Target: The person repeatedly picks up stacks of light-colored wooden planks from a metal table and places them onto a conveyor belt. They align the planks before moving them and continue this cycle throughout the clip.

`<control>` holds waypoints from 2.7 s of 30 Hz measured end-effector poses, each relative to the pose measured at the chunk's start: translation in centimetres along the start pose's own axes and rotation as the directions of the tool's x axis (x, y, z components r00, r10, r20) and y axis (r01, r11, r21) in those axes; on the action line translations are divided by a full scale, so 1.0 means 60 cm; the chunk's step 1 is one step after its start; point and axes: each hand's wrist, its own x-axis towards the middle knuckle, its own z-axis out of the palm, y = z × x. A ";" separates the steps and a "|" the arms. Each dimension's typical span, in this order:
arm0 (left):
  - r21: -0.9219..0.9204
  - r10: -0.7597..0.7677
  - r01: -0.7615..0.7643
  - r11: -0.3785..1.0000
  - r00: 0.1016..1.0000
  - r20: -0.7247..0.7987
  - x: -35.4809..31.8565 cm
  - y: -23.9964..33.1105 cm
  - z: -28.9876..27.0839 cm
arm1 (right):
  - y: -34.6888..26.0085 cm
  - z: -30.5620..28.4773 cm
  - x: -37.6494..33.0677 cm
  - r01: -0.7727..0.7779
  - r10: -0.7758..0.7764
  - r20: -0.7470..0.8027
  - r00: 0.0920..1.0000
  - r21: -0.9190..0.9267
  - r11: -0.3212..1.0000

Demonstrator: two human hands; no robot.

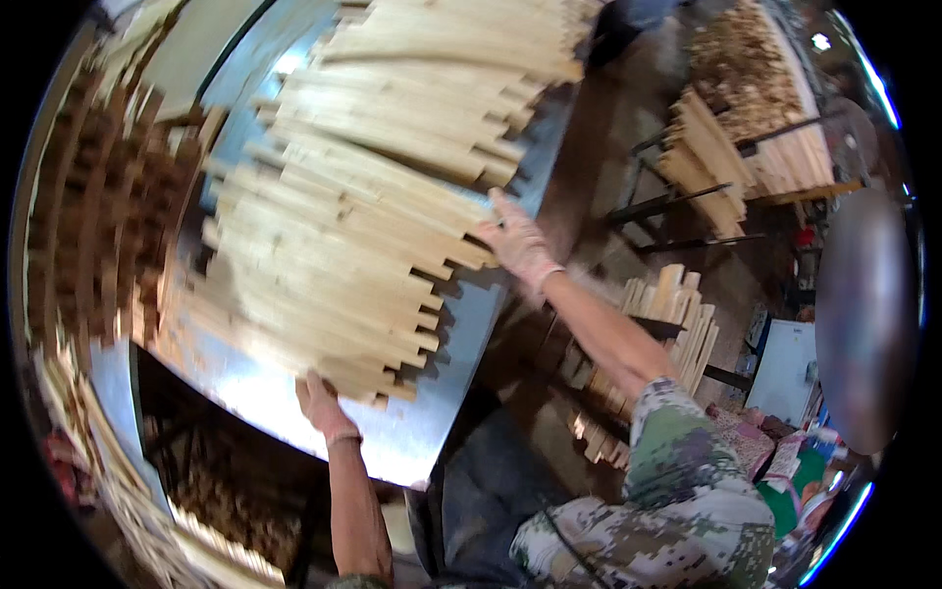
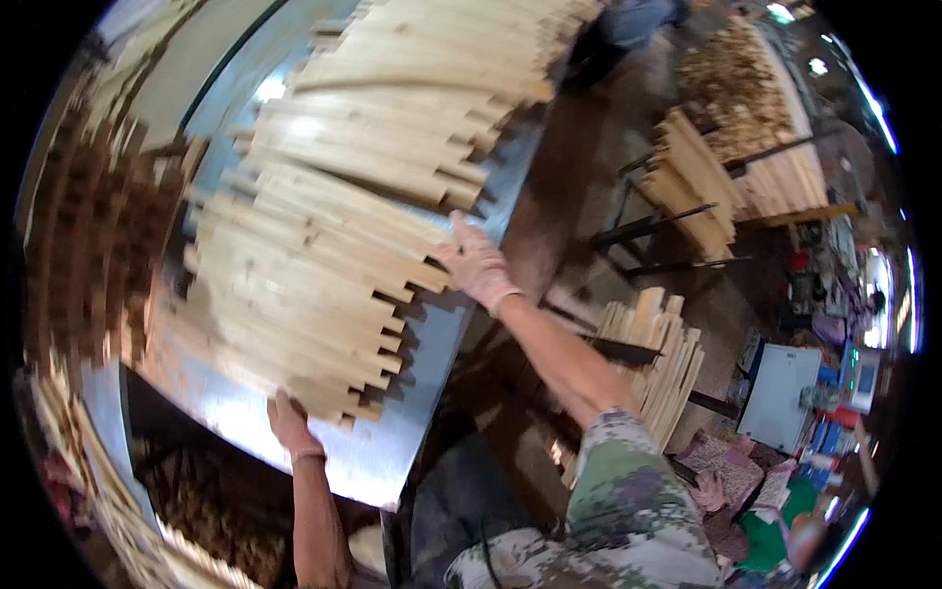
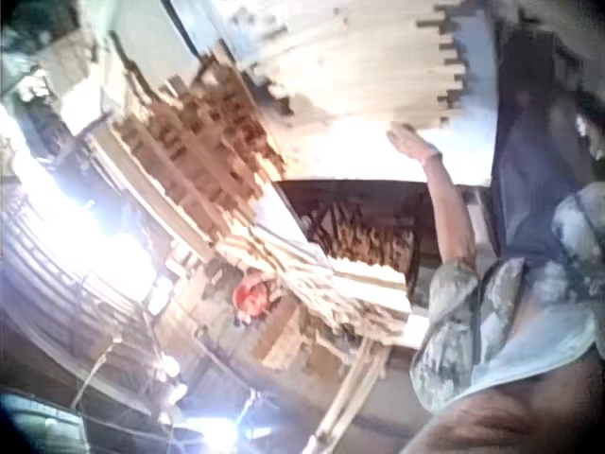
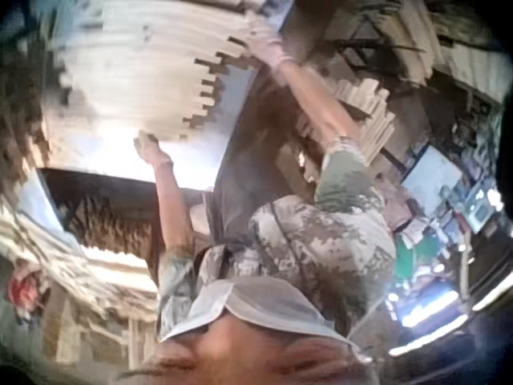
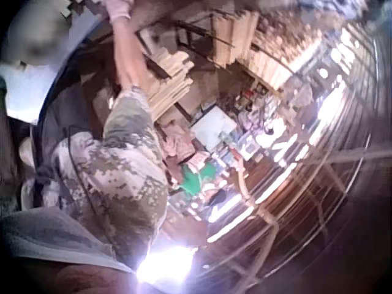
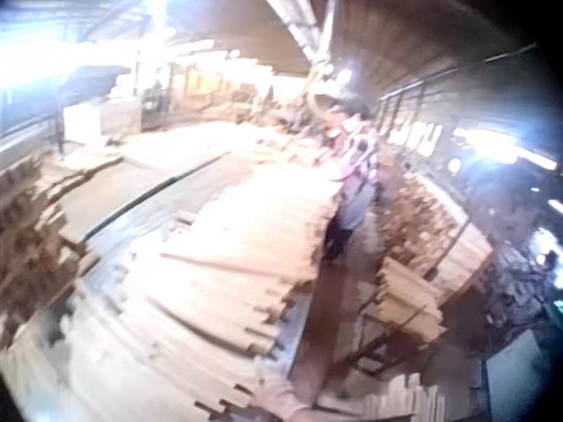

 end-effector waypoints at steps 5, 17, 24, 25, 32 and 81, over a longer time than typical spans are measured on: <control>0.107 0.103 -0.085 0.991 0.979 -0.176 0.012 0.001 -0.116 | -0.013 0.013 -0.188 -0.099 0.065 0.369 0.927 0.076 0.992; 0.907 0.263 -0.129 0.401 0.964 0.021 0.181 -0.015 -0.227 | -0.117 0.247 0.091 0.169 -0.245 0.220 0.944 0.316 0.934; 0.036 0.035 -0.035 0.999 0.999 -0.008 0.111 0.050 -0.189 | -0.191 0.223 0.041 -0.320 -0.002 0.435 0.900 0.665 0.675; -0.203 0.002 0.012 0.979 0.998 0.069 0.098 0.062 -0.189 | -0.195 0.217 0.028 -0.377 0.065 0.436 0.897 0.683 0.626; -0.241 -0.261 0.317 0.917 0.935 0.239 0.063 0.085 -0.214 | -0.170 0.185 -0.021 -0.586 0.191 0.673 0.714 0.426 0.690; -0.568 -0.433 -0.651 0.504 0.378 -0.818 -1.498 -0.448 -1.019 | -0.834 0.366 -1.627 0.252 -0.044 0.722 -0.690 0.296 0.921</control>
